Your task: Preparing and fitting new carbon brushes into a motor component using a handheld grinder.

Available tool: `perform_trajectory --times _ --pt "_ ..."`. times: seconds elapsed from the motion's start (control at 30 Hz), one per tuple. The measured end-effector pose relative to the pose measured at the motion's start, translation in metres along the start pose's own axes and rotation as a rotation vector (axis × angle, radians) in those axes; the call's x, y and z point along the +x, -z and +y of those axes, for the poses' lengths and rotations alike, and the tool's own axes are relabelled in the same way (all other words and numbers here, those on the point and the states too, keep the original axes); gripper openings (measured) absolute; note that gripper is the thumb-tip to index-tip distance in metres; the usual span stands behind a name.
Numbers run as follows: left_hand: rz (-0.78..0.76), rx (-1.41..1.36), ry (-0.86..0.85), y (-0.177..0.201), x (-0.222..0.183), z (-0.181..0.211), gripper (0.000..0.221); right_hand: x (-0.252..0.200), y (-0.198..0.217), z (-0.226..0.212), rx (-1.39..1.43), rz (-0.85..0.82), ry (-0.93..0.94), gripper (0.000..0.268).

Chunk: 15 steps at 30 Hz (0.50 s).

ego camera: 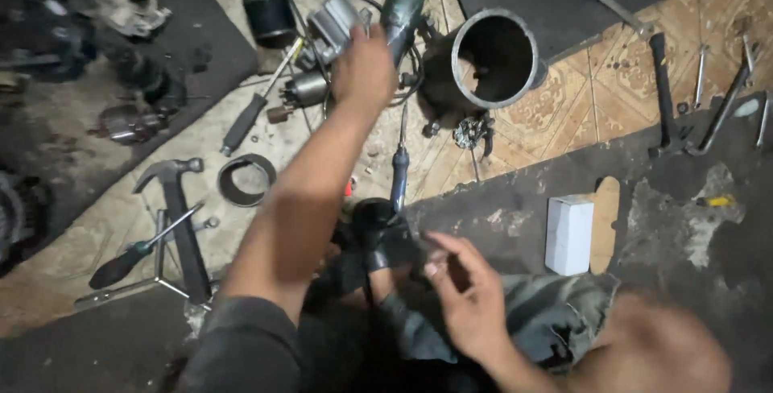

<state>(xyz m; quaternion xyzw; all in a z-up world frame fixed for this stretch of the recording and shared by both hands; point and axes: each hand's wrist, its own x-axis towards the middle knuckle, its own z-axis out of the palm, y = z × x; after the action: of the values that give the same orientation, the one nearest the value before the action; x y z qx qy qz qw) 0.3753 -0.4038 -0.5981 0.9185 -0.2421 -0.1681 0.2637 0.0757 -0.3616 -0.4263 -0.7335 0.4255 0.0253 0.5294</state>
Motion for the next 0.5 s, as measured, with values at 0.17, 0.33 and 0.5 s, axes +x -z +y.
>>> perform_trajectory --times 0.17,0.33,0.5 --pt "0.035 -0.104 0.287 -0.018 0.049 -0.015 0.036 -0.003 -0.009 -0.029 0.083 -0.128 0.111 0.037" --pt "-0.104 0.146 0.061 -0.008 0.047 -0.024 0.026 -0.010 -0.003 -0.009 0.058 -0.130 0.098 0.034" --pt "0.032 0.045 0.022 -0.028 0.032 -0.059 0.040 -0.030 0.007 0.005 0.116 -0.102 0.191 0.021"
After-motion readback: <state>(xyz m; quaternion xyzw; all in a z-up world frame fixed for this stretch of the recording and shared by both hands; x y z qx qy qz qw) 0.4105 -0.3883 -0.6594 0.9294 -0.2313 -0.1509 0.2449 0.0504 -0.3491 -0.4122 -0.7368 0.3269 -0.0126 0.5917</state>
